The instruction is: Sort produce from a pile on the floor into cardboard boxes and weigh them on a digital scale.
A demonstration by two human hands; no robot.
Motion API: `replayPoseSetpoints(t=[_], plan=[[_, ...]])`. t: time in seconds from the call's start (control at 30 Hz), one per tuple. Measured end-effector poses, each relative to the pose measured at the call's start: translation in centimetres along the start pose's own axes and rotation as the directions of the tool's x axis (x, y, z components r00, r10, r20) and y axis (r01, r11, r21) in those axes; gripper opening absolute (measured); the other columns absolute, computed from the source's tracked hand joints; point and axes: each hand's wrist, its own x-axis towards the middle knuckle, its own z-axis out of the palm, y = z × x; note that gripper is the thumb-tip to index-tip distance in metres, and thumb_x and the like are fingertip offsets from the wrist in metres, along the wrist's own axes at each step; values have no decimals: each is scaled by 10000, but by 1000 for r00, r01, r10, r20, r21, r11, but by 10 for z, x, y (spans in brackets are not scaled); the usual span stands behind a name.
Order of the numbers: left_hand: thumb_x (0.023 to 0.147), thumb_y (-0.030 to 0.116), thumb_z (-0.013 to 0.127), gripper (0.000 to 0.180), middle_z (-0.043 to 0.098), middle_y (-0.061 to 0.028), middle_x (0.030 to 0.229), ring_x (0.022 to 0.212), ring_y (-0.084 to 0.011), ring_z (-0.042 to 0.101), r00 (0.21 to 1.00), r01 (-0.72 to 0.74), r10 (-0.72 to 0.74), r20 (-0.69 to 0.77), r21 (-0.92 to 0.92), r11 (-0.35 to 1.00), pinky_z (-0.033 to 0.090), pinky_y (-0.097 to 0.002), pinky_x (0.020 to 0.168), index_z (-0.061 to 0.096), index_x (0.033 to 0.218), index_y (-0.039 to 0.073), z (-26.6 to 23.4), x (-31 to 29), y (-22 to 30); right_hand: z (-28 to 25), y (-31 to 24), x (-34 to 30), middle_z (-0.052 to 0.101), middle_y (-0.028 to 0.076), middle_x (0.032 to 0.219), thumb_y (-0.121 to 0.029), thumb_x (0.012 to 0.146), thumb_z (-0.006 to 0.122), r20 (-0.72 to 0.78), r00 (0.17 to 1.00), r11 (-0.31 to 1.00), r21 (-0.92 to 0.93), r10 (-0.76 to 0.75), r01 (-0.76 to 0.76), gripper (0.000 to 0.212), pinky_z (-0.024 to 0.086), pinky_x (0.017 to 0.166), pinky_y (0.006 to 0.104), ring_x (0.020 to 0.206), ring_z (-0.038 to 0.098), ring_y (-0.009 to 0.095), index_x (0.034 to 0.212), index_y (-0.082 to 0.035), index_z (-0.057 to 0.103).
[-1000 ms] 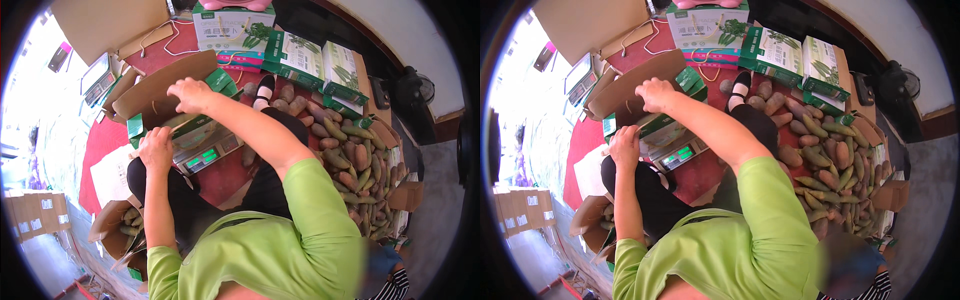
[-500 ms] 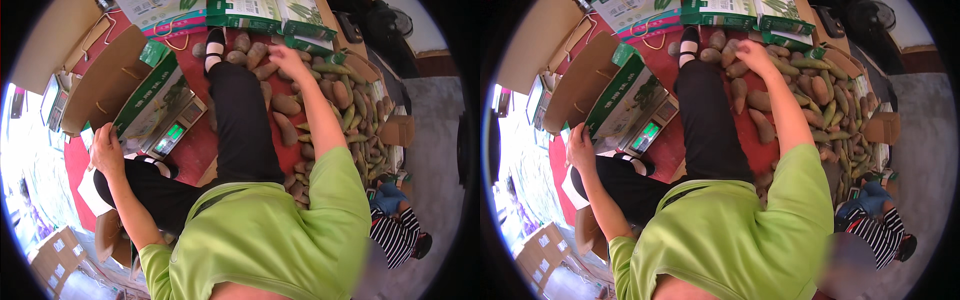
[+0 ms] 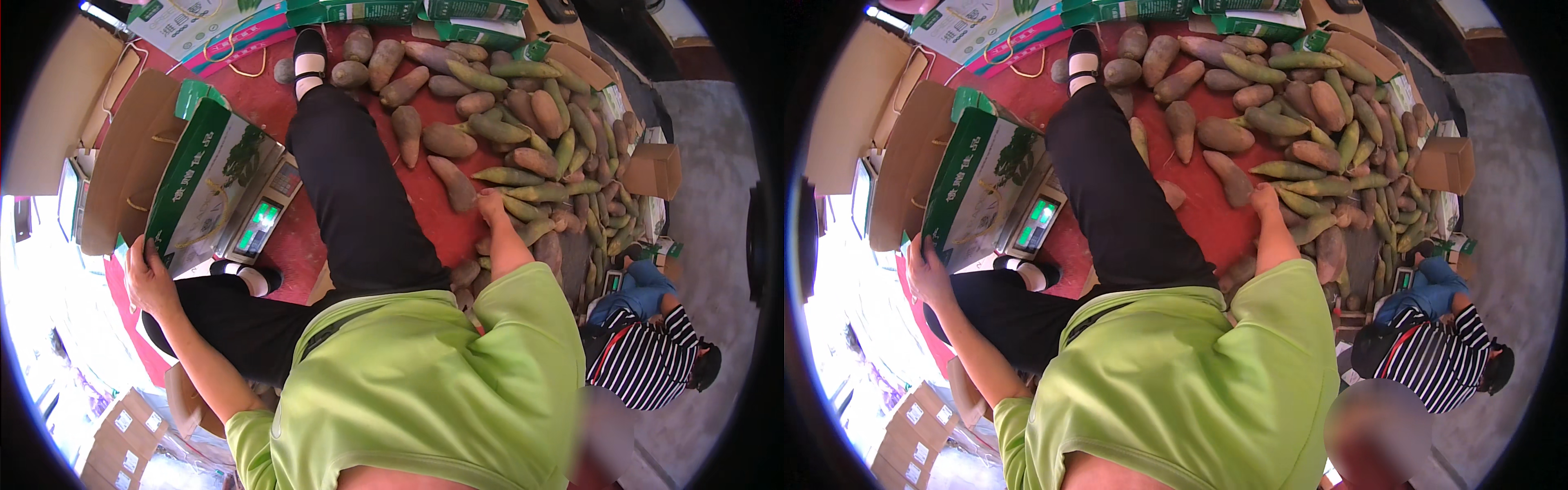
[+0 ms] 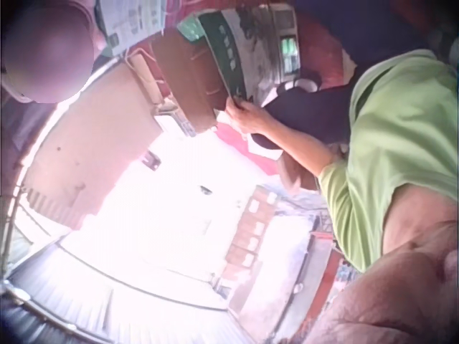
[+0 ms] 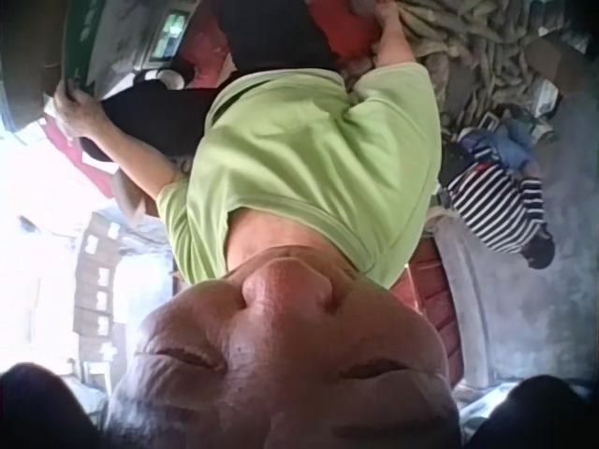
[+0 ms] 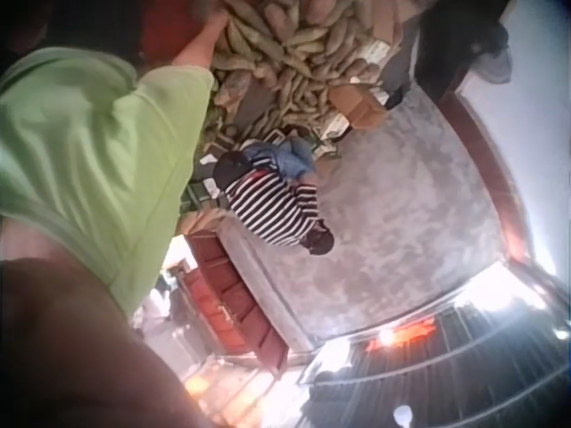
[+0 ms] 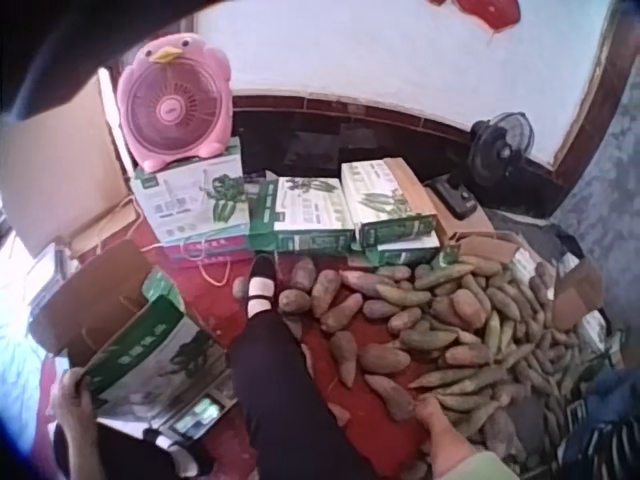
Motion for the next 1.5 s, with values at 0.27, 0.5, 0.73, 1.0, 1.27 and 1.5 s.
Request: replayPoseSetpoints(t=[0.27,0.5,0.73,1.0,1.27,1.5], plan=[[890,165,587,147,654,-84,869,750,-289,634,999,-48,47,-22,-25,999,472,-374,630,639,998,80,10,1,-4,15,-4,-8,492,180,1336,-208,671,784,-21,998,996,74,60,-58,732,408,1007,376,1224,490,303,1308,-34,466],[881,145,591,127,651,-80,848,738,-296,631,999,-43,43,-25,13,999,469,-375,616,643,978,83,9,3,4,15,-36,-46,518,209,1261,-340,672,785,-35,999,990,-143,-1,-4,753,412,972,341,1133,534,292,1293,-46,476],[880,161,585,114,657,-61,853,752,-270,639,1000,5,-5,-18,-43,999,478,-360,635,650,962,115,5,6,8,47,-57,-63,507,183,1284,-463,641,780,73,997,998,-60,-27,32,829,401,997,402,1193,485,321,1310,-88,463],[846,126,591,112,641,-45,849,813,-259,624,997,63,-64,35,21,998,478,-348,699,652,939,129,-6,4,12,77,-108,-60,495,194,1311,-479,651,752,224,974,974,-216,-20,69,832,395,1009,421,1237,460,337,1321,-82,457],[836,128,591,104,620,-58,819,800,-269,612,999,37,-34,43,-62,997,466,-364,696,645,925,122,-2,13,21,105,-35,-2,551,223,1230,-301,573,809,300,954,996,-92,25,3,814,439,966,405,1157,538,336,1258,-2,486],[818,125,606,85,610,-45,801,811,-250,612,999,48,-48,17,-6,999,453,-368,703,639,896,120,-17,4,11,59,-111,-58,592,240,1138,-240,560,825,270,953,972,-153,-134,180,724,466,899,394,1090,575,342,1148,39,510]])
